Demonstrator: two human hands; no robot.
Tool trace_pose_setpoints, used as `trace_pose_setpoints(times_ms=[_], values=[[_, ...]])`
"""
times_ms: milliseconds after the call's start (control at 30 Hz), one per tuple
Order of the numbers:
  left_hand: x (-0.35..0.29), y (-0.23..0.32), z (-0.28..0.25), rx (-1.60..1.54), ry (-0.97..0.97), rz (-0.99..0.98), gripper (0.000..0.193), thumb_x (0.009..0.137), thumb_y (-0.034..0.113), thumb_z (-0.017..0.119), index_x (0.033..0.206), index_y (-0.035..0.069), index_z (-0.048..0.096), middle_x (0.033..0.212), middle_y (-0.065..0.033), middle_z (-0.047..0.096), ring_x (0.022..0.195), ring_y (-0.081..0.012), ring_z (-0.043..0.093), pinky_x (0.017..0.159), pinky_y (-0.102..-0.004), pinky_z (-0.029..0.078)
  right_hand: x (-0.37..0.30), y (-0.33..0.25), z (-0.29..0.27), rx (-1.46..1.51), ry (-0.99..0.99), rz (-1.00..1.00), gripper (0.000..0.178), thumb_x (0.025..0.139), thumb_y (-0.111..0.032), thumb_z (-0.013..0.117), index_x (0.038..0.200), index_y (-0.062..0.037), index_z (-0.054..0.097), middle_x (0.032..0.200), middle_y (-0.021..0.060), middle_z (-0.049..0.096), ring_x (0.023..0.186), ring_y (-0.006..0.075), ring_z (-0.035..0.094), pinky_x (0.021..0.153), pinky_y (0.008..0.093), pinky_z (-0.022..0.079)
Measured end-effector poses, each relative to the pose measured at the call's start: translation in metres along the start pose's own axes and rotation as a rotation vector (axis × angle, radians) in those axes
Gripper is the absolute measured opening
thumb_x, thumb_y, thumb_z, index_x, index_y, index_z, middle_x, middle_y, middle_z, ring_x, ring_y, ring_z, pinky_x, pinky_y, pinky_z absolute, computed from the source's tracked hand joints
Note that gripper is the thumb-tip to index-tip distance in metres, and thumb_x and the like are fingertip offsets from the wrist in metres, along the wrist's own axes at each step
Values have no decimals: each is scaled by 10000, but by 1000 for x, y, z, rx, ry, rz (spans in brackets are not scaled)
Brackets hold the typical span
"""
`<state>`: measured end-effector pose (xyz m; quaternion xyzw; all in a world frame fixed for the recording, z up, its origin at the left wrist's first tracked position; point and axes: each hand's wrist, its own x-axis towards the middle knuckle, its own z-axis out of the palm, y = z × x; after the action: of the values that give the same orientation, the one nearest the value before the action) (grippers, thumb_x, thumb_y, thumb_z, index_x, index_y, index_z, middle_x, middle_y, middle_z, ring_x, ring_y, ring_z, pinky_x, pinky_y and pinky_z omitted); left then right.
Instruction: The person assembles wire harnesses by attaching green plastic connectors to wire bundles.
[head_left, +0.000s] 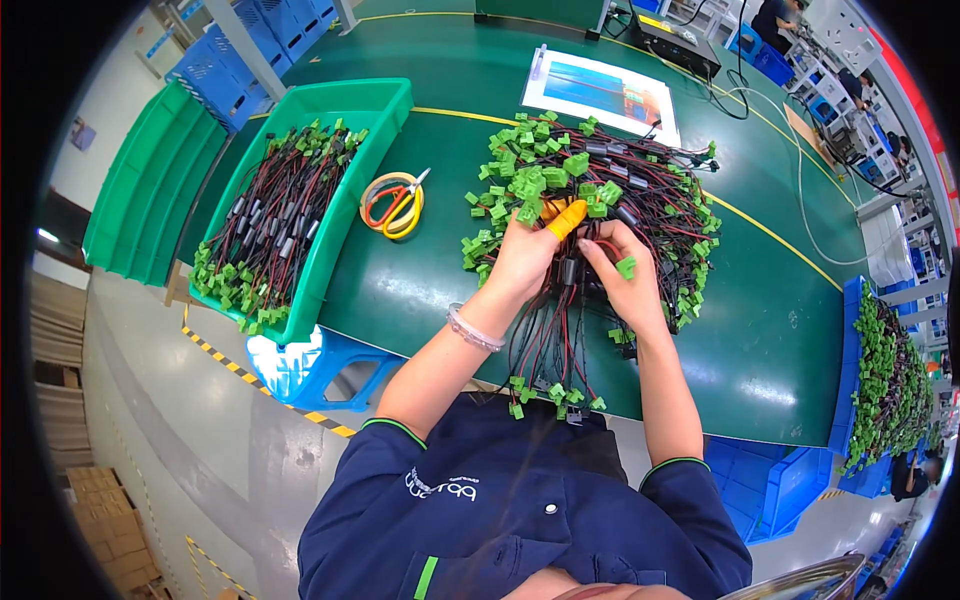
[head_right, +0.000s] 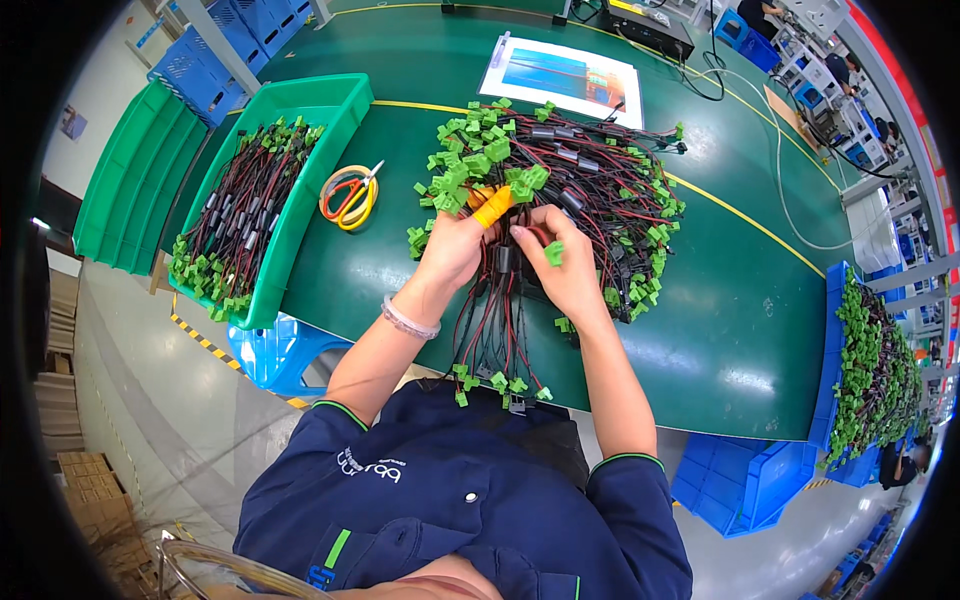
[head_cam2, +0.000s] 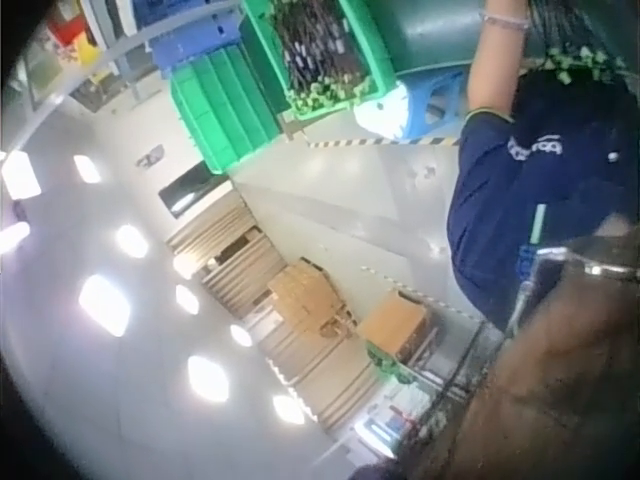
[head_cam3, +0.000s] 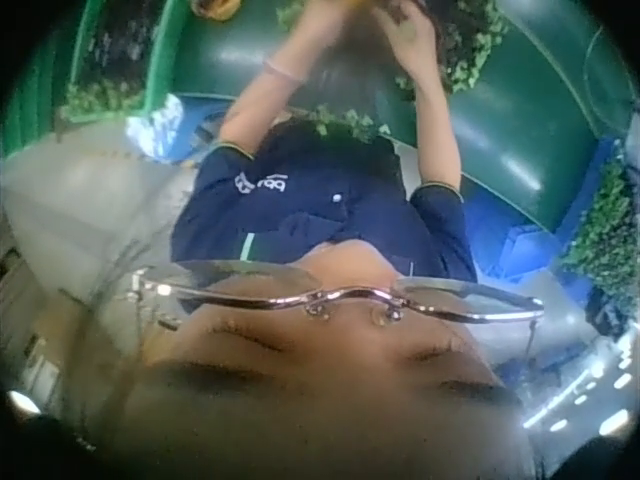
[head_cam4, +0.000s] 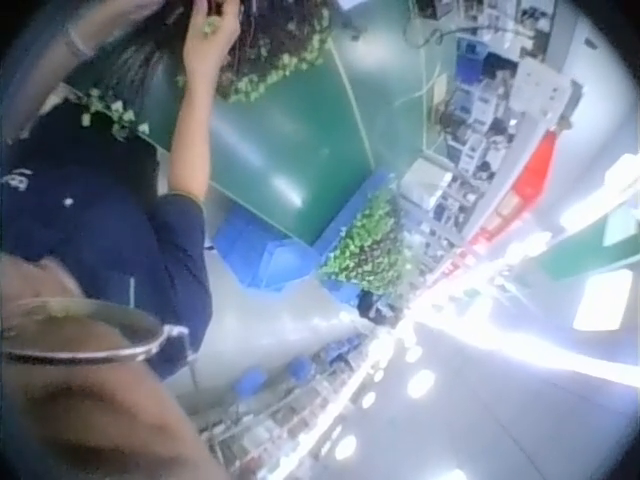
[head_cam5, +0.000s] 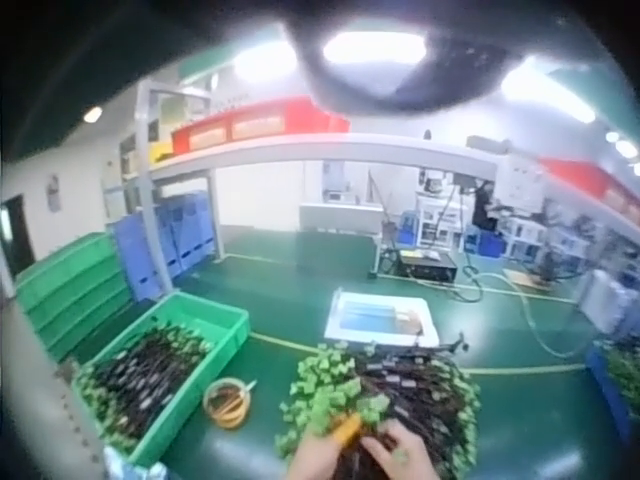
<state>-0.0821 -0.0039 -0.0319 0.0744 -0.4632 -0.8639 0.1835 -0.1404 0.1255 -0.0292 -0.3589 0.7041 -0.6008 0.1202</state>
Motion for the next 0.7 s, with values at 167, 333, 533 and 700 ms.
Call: trace_pose_setpoints(times_ms=[167, 333, 533, 700], values=[[0, 12, -13, -96, 19, -100, 242, 911, 138, 453, 1074, -18, 538, 1038, -146, 593, 856, -219, 596, 721, -341, 521, -7, 0, -6, 280, 281, 6, 178, 950, -192, 369, 966, -19, 402, 739, 93, 551, 630, 163, 559, 640, 291, 487], [-11, 27, -35, -229, -73, -256, 226, 928, 187, 429, 1015, 7, 535, 499, 40, 363, 397, -40, 298, 373, -202, 208, -38, -55, -70, 566, 283, 21, 235, 961, -197, 336, 1073, -3, 407, 555, -11, 307, 418, 91, 320, 368, 235, 312], [-20, 30, -36, -200, -201, -337, 228, 913, 183, 465, 933, -11, 584, 444, 45, 354, 379, -54, 307, 369, -222, 212, -41, -111, -114, -232, -68, 64, 258, 910, -78, 417, 1119, 56, 488, 581, 9, 411, 458, 66, 334, 427, 209, 291], [-23, 14, -14, -205, -134, -157, 297, 930, 182, 431, 1145, -15, 484, 668, -14, 471, 590, -89, 421, 563, -223, 357, 40, -60, -68, -861, 36, -372, 208, 848, -107, 522, 1053, -82, 548, 878, 138, 595, 789, 335, 573, 654, 385, 459]])
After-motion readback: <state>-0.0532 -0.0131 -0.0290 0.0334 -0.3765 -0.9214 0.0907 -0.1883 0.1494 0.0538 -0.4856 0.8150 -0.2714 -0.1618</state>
